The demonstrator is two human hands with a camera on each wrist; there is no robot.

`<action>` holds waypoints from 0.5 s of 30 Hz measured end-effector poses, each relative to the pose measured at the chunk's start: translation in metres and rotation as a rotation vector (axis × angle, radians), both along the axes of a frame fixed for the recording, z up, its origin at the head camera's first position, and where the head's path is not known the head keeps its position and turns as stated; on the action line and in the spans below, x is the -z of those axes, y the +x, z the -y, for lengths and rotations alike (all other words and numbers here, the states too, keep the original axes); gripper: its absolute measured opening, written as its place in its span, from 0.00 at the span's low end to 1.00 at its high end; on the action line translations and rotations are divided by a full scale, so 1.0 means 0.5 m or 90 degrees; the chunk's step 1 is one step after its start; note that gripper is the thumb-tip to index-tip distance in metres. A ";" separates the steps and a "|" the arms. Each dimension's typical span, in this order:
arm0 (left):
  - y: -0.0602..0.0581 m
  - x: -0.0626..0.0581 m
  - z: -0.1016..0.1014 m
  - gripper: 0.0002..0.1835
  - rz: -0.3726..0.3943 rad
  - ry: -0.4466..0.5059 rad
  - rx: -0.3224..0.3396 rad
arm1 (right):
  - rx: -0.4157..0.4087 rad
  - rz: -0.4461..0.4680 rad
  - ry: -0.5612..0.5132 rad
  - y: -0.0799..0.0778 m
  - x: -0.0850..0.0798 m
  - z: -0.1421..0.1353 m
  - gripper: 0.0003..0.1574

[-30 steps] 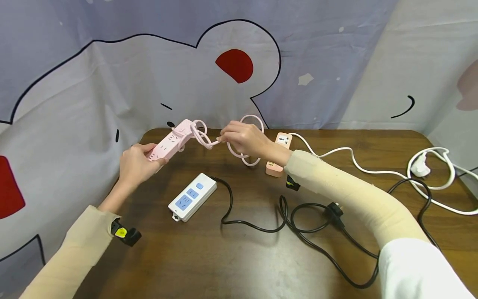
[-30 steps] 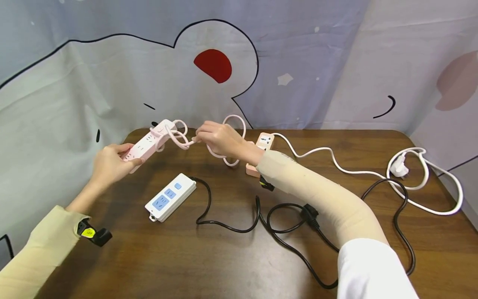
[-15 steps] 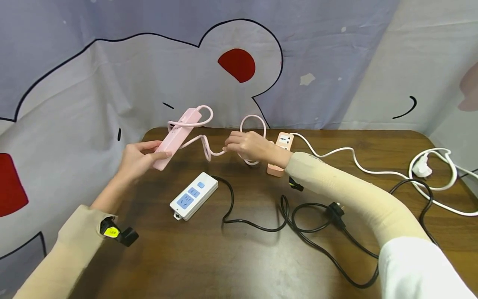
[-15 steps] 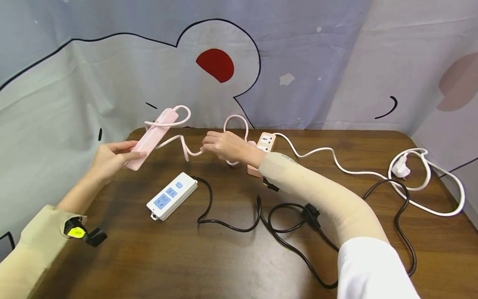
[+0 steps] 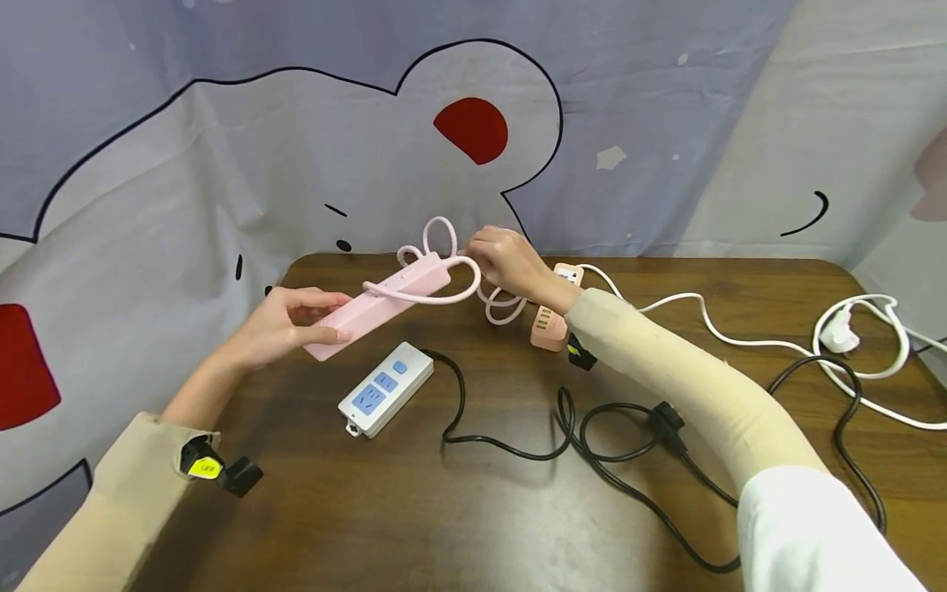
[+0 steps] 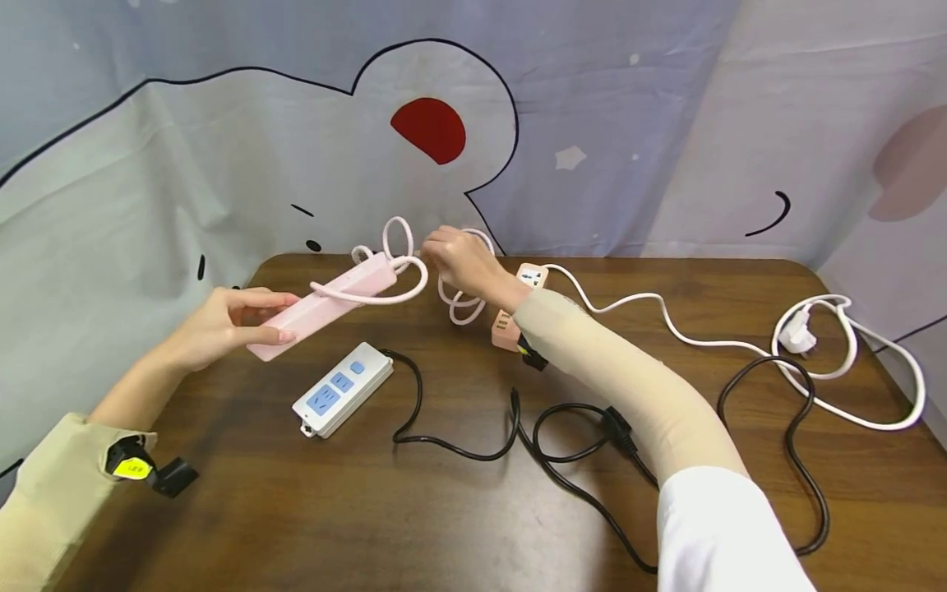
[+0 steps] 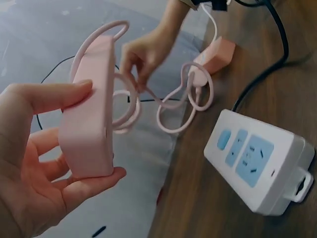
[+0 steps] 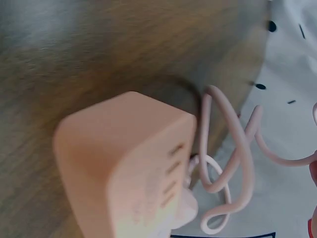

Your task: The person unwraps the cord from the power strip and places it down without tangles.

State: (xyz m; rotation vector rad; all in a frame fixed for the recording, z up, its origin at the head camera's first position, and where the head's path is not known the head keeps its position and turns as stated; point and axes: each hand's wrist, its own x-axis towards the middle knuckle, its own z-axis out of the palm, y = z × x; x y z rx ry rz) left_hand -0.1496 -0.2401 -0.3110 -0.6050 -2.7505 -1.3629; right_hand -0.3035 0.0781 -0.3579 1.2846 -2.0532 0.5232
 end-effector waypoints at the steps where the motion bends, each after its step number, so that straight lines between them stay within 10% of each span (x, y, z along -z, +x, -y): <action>1: -0.001 0.001 0.001 0.24 -0.023 -0.025 0.008 | 0.004 0.008 -0.019 -0.002 -0.004 0.000 0.07; 7: -0.008 0.000 -0.003 0.26 -0.159 -0.207 -0.004 | 0.034 0.048 -0.108 -0.017 -0.029 -0.005 0.05; 15: -0.016 0.021 0.002 0.26 -0.216 -0.357 -0.065 | 0.044 0.070 -0.183 -0.005 -0.063 -0.012 0.05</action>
